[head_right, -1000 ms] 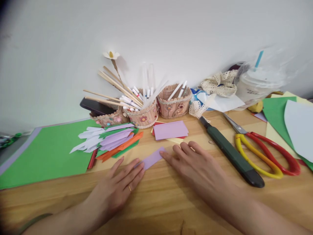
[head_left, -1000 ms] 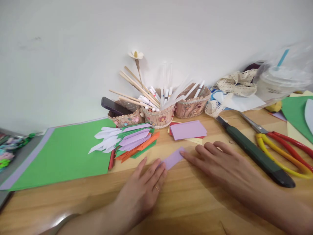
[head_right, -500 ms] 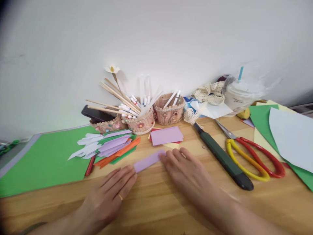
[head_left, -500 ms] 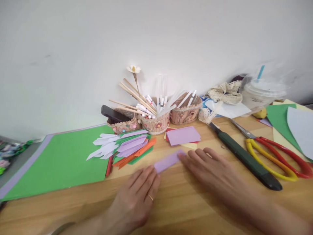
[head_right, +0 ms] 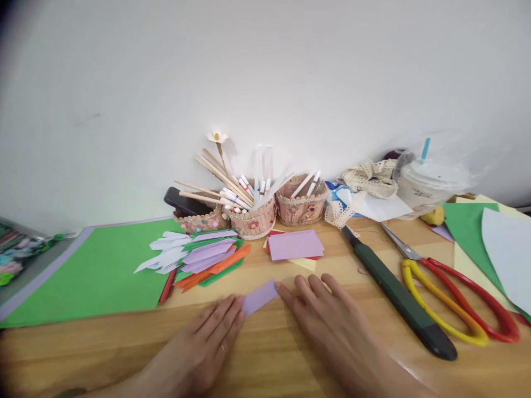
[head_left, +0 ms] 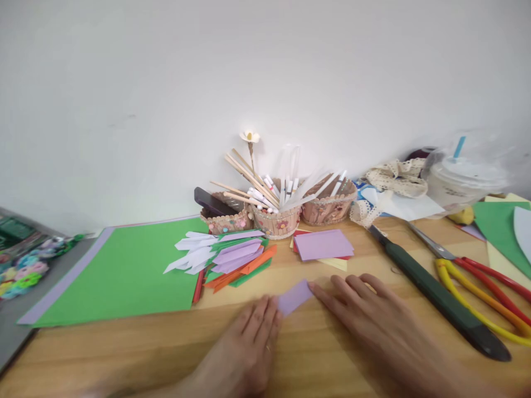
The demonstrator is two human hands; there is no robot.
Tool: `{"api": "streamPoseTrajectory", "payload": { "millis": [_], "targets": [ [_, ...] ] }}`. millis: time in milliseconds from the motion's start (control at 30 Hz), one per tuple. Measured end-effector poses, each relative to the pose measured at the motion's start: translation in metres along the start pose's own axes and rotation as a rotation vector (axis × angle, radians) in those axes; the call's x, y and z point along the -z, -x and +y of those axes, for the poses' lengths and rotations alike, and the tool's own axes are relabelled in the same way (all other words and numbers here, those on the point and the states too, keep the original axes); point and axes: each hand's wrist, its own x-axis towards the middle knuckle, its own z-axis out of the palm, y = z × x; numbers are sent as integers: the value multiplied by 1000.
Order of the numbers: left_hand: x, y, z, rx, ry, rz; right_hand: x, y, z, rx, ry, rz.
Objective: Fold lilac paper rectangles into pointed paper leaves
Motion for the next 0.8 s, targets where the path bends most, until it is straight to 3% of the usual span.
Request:
{"api": "streamPoseTrajectory", "payload": {
  "millis": [133, 333, 400, 533, 700, 800],
  "targets": [
    [0, 6, 4, 34, -25, 8, -4, -3, 2, -2, -91, -11],
    [3, 1, -4, 14, 157, -57, -10, -17, 0, -105, -525, -65],
    [4, -4, -8, 35, 209, -7, -13, -19, -5, -101, -618, -45],
    [6, -11, -10, 100, 245, 122, -19, -19, -12, -138, -750, -28],
    [10, -19, -4, 161, 242, 29, -17, -15, -19, -160, -835, 43],
    [12, -22, 0, 184, 220, 57, -15, -10, -24, -132, -875, 58]
  ]
}}
